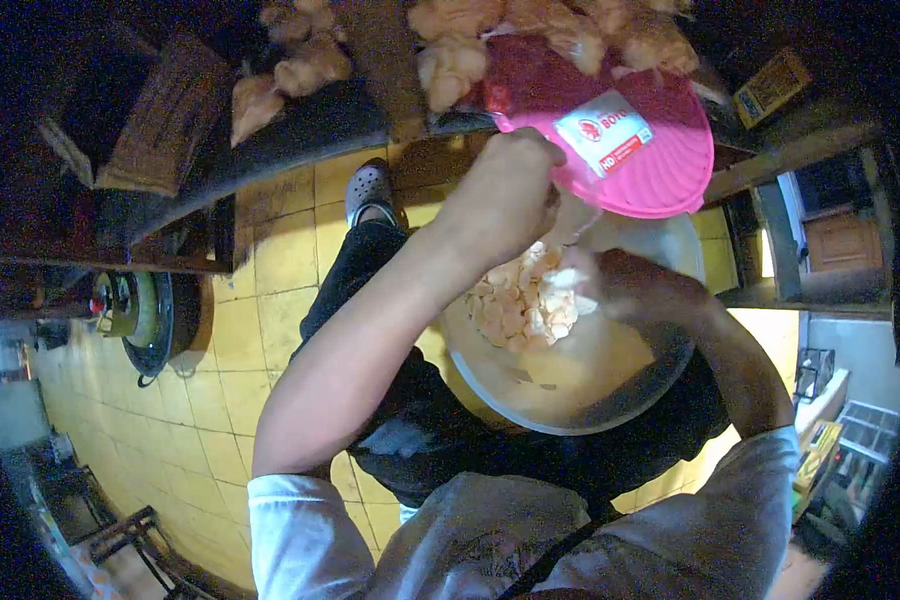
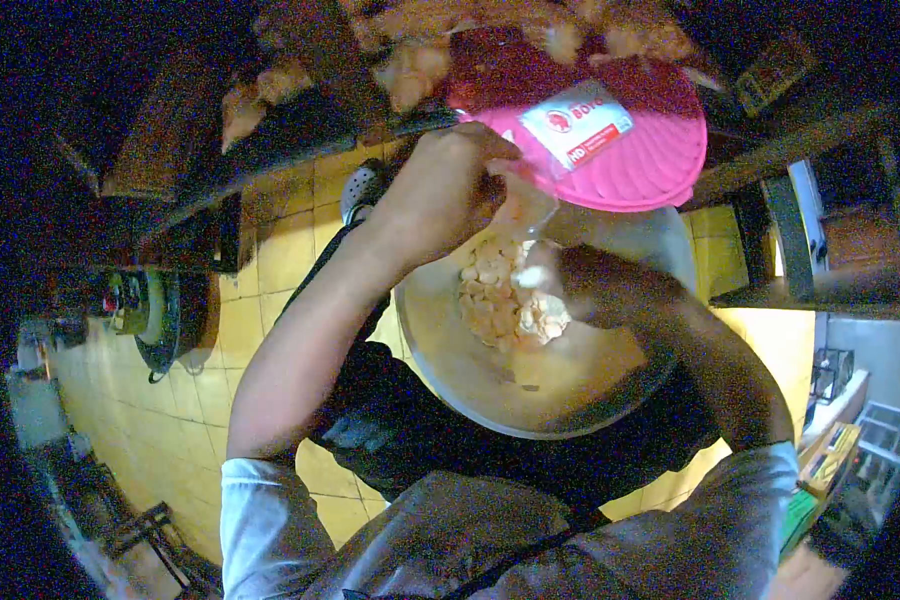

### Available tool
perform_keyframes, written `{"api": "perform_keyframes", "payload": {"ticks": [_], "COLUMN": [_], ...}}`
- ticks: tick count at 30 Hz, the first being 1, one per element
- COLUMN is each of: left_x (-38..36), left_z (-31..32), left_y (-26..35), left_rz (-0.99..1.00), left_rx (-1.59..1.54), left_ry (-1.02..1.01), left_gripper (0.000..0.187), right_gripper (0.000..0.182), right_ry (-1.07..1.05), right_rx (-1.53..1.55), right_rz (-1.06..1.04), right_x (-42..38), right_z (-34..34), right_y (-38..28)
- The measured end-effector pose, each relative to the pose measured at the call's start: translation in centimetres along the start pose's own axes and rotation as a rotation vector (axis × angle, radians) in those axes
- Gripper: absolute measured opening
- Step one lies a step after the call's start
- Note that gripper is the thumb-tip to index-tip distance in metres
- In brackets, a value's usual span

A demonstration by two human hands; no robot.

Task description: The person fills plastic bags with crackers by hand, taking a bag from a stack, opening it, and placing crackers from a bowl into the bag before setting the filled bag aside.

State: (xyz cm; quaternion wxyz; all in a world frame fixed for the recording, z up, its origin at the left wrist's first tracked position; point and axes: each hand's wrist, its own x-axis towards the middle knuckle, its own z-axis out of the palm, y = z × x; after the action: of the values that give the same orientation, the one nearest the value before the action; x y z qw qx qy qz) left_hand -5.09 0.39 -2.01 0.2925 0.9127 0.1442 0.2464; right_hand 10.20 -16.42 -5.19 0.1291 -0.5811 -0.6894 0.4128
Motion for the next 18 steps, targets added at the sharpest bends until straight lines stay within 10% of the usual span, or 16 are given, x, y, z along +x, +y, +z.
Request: {"api": "perform_keyframes", "payload": {"ticks": [6, 18], "left_x": [0.4, 0.3], "left_z": [-0.1, 1.5], "left_y": [1.1, 3.1], "left_rz": [0.011, -0.160], "left_rx": [0.021, -0.141], "left_ry": [-0.127, -0.215], "left_gripper": [0.034, 0.039], "right_gripper": [0.031, 0.024], "right_ry": [0.321, 0.556], "right_rx": [0.571, 0.333], "right_rz": [0.134, 0.222], "right_x": [-3.4, -2.8], "right_z": [-5.5, -5.2], "right_y": [-2.9, -2.6]}}
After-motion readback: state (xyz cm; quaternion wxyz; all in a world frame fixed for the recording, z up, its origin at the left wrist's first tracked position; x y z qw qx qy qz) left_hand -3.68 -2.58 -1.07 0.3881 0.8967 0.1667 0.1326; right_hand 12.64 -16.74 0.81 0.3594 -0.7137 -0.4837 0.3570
